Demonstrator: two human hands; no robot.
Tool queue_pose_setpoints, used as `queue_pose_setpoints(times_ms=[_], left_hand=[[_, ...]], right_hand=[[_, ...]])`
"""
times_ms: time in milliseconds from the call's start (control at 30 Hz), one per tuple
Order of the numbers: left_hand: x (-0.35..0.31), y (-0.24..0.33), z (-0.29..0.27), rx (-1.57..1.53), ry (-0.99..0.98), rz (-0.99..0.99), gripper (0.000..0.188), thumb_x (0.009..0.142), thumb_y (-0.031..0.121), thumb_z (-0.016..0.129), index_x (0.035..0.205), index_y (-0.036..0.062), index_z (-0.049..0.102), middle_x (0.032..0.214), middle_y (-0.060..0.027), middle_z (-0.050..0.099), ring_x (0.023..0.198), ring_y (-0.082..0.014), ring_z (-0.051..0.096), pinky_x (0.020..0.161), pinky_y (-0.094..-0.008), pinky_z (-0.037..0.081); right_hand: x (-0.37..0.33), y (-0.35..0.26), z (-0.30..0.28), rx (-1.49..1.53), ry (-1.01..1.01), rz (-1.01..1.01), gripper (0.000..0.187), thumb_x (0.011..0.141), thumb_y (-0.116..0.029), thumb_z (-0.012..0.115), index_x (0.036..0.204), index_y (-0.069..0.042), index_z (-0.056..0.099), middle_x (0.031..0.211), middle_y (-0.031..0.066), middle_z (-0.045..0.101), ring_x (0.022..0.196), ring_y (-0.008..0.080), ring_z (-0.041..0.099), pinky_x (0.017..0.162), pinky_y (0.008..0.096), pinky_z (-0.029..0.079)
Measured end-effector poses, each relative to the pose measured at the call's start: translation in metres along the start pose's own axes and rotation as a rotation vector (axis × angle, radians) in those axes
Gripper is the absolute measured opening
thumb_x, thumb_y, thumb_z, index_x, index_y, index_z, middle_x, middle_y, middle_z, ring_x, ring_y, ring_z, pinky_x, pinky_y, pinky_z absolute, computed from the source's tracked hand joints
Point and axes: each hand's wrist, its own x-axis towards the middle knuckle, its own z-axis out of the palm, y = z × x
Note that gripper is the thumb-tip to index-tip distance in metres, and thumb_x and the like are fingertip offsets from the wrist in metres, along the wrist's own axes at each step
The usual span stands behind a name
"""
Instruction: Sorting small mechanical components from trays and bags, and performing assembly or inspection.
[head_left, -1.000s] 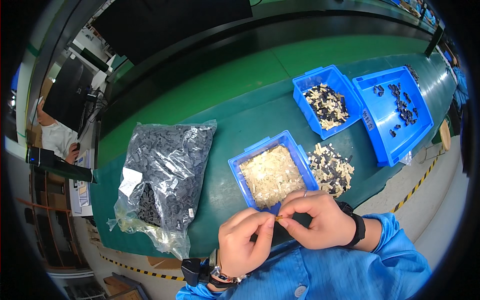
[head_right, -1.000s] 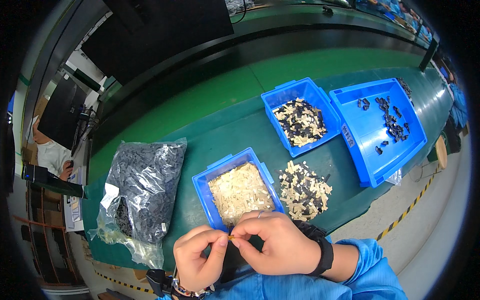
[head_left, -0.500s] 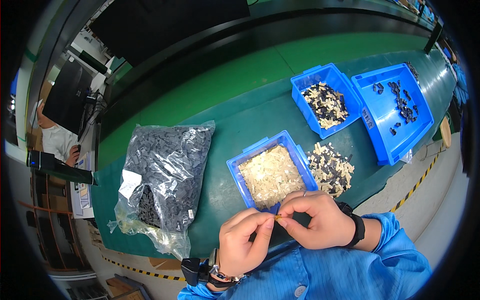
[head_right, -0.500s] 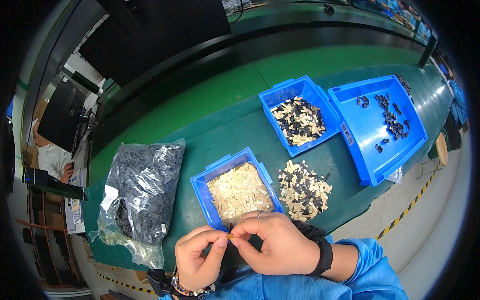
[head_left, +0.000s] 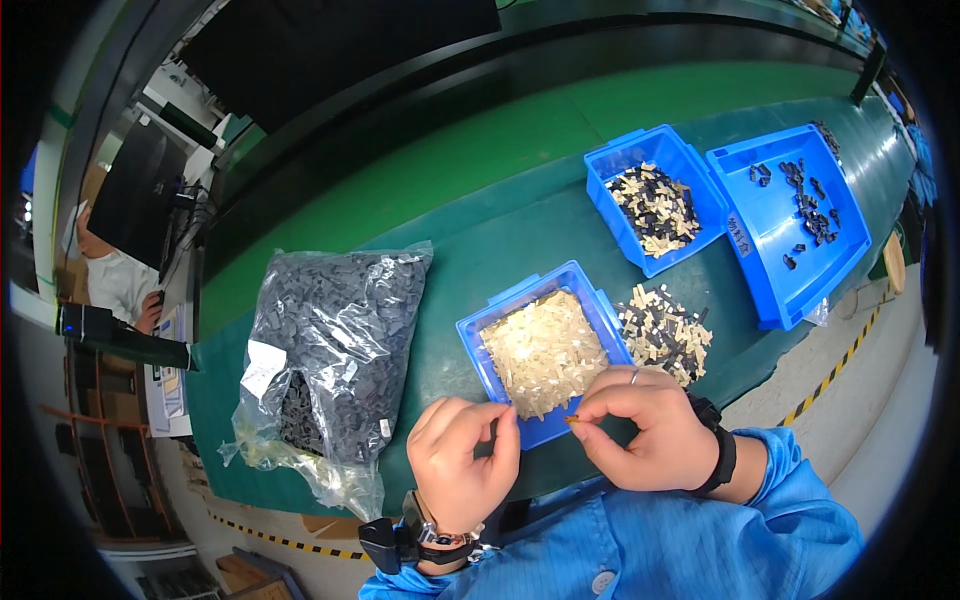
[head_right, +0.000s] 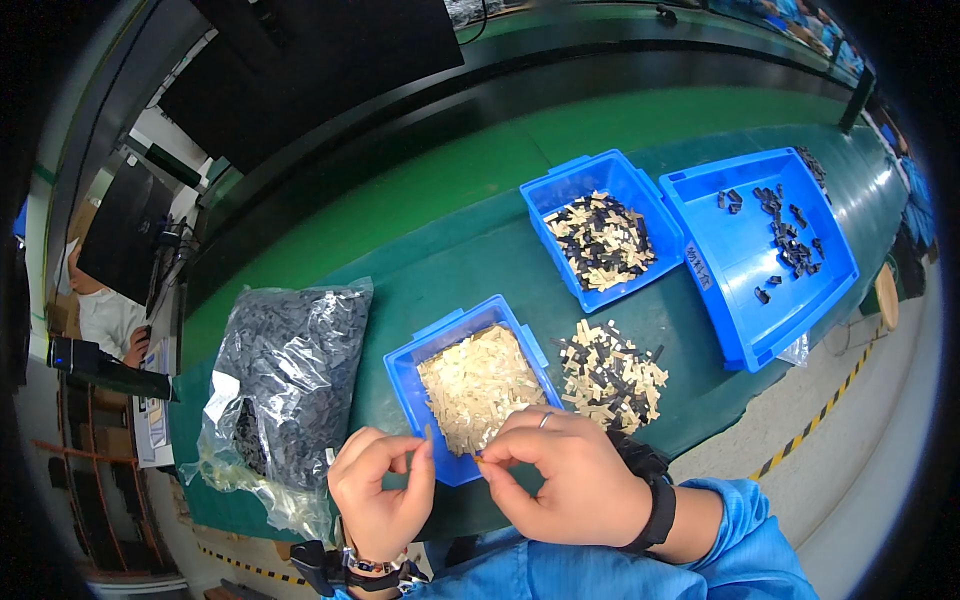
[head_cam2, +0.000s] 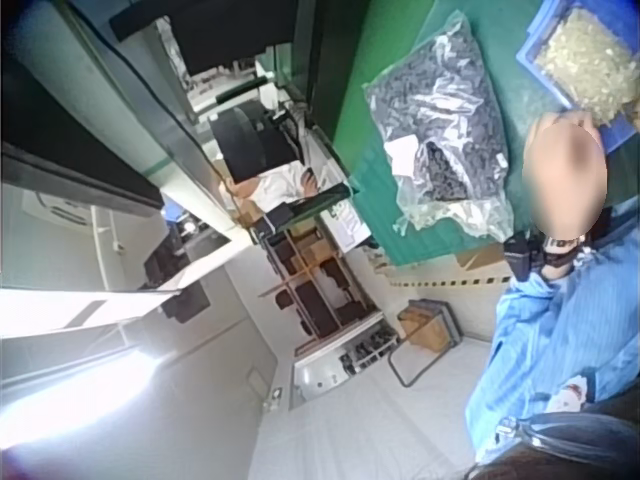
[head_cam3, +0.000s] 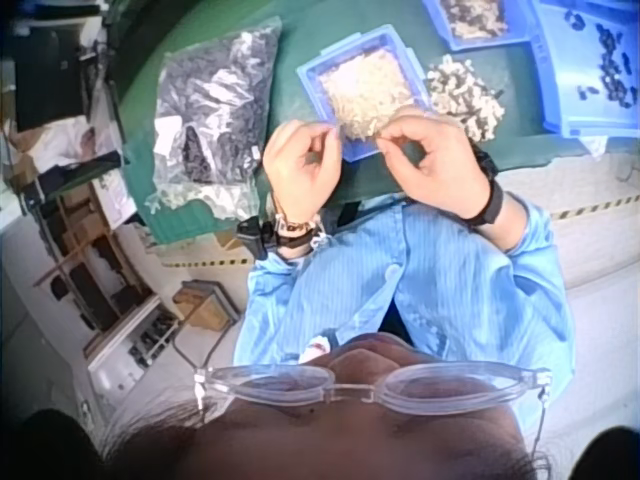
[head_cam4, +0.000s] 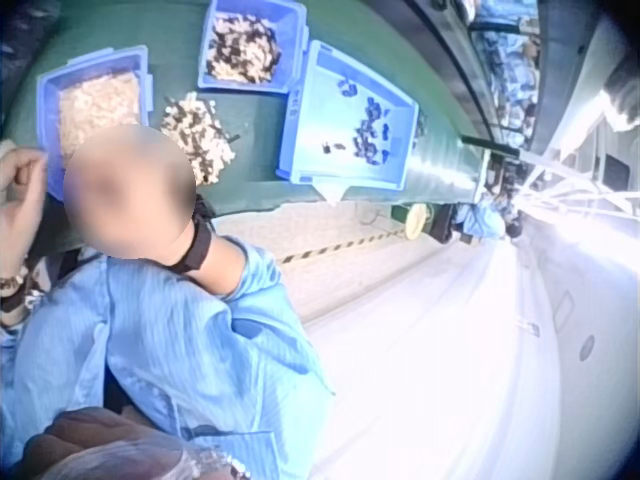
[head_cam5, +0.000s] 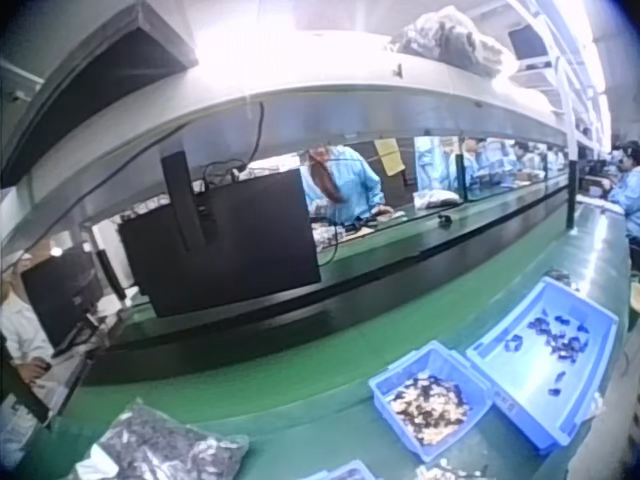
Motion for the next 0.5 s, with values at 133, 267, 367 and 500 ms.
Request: queue_pose_setpoints(times_ms=[133, 267, 367, 500], left_hand=[[-0.002, -0.006, 0.005, -0.029, -0.018, 0.008, 0.008, 0.071, -0.005, 0.070, 0.077, -0.0008, 0.069, 0.059, -0.0055, 0.051, 0.051, -0.0148, 0.051, 0.049, -0.0264, 0.038], [-0.006, 0.002, 0.002, -0.074, -0.028, -0.049, 0.011, 0.071, -0.006, 0.071, 0.082, -0.0020, 0.071, 0.059, -0.0045, 0.052, 0.051, -0.0121, 0.052, 0.049, -0.0245, 0.039], [-0.008, 0.014, -0.005, -0.362, -0.201, -0.133, 0.014, 0.074, -0.005, 0.072, 0.088, -0.0059, 0.071, 0.060, -0.0036, 0.054, 0.052, -0.0081, 0.050, 0.049, -0.0230, 0.038], [-0.013, 0.015, -0.003, -0.411, -0.225, -0.174, 0.011, 0.077, -0.005, 0.072, 0.087, -0.0078, 0.069, 0.061, -0.0043, 0.055, 0.053, -0.0082, 0.049, 0.049, -0.0223, 0.037]], right_hand=[[0.001, 0.003, 0.000, -0.080, 0.035, -0.053, 0.007, 0.072, -0.001, 0.070, 0.077, -0.004, 0.066, 0.073, 0.0077, 0.064, 0.067, 0.0260, 0.063, 0.058, 0.0341, 0.050], [0.001, 0.004, 0.002, -0.192, 0.054, -0.135, 0.010, 0.068, -0.002, 0.072, 0.076, -0.005, 0.066, 0.074, 0.0062, 0.063, 0.065, 0.0246, 0.061, 0.057, 0.0343, 0.050], [0.000, 0.003, 0.006, -0.316, 0.082, -0.264, 0.014, 0.065, -0.004, 0.074, 0.078, -0.005, 0.067, 0.076, 0.0046, 0.062, 0.065, 0.0231, 0.060, 0.057, 0.0337, 0.049], [-0.002, -0.001, 0.007, -0.436, 0.040, -0.403, 0.021, 0.064, -0.007, 0.075, 0.085, -0.005, 0.070, 0.081, 0.0033, 0.060, 0.070, 0.0214, 0.059, 0.058, 0.0326, 0.048]])
